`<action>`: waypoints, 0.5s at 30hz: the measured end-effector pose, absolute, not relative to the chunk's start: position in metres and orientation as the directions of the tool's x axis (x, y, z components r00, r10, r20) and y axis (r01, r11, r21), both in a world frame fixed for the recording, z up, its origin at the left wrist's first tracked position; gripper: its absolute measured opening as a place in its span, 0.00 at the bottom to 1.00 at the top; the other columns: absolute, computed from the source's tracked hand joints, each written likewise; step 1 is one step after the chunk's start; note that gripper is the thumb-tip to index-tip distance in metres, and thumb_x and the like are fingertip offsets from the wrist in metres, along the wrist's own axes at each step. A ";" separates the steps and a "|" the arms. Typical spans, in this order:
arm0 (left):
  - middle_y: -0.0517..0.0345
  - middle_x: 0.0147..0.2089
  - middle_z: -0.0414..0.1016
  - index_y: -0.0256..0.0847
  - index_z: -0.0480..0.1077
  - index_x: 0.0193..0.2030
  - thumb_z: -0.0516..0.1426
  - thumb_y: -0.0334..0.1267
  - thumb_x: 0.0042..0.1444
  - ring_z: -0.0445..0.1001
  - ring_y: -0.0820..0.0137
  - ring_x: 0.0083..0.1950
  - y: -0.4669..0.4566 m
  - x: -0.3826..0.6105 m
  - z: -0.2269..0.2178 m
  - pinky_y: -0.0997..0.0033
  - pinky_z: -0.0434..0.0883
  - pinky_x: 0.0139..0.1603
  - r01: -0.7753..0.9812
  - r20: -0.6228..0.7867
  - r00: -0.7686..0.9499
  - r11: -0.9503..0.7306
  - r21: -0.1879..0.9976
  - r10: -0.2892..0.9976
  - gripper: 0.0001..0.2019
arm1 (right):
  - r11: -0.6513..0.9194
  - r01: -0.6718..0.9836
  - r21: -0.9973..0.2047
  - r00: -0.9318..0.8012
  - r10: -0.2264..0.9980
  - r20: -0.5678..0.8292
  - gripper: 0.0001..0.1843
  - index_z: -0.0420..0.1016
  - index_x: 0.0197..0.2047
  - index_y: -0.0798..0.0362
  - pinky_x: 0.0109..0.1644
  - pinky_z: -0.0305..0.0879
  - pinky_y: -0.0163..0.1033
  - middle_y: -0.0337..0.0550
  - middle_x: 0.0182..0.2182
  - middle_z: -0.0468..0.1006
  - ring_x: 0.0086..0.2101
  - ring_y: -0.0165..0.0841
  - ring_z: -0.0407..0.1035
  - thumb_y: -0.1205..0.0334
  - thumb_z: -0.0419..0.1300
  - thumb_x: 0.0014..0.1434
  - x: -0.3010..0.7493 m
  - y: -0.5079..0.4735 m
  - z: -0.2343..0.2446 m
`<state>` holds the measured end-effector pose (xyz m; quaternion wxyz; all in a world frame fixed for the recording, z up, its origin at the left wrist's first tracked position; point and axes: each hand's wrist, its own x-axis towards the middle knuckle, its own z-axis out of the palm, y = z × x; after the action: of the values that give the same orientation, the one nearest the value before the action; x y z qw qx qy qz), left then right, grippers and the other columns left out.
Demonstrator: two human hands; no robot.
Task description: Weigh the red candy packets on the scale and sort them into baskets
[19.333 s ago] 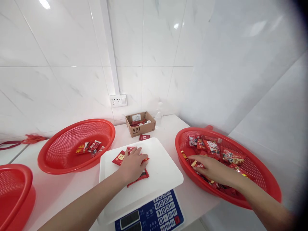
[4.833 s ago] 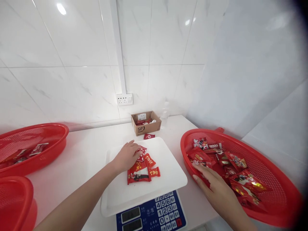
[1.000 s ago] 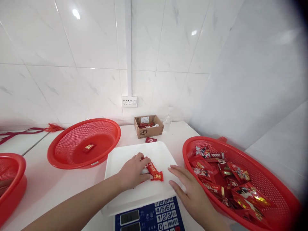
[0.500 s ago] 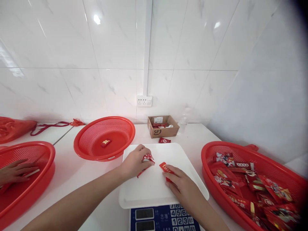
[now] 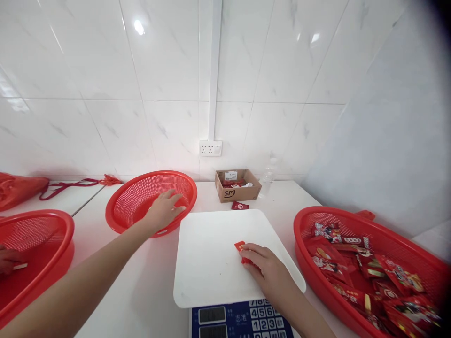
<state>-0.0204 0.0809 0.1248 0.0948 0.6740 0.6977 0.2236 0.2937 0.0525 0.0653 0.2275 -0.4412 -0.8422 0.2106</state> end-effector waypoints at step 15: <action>0.58 0.35 0.69 0.41 0.61 0.45 0.54 0.47 0.58 0.70 0.74 0.33 0.011 0.131 0.120 0.66 0.70 0.43 -0.507 -0.228 0.361 0.396 0.766 0.904 0.14 | 0.556 0.496 -0.667 -0.270 0.829 0.490 0.14 0.67 0.48 0.49 0.41 0.72 0.40 0.45 0.43 0.76 0.41 0.35 0.72 0.65 0.50 0.58 0.265 0.020 0.092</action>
<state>0.1310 0.0108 0.1201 0.7678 0.3019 0.3290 0.4594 0.2645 0.0197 0.0916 0.4256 -0.4288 -0.7725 0.1955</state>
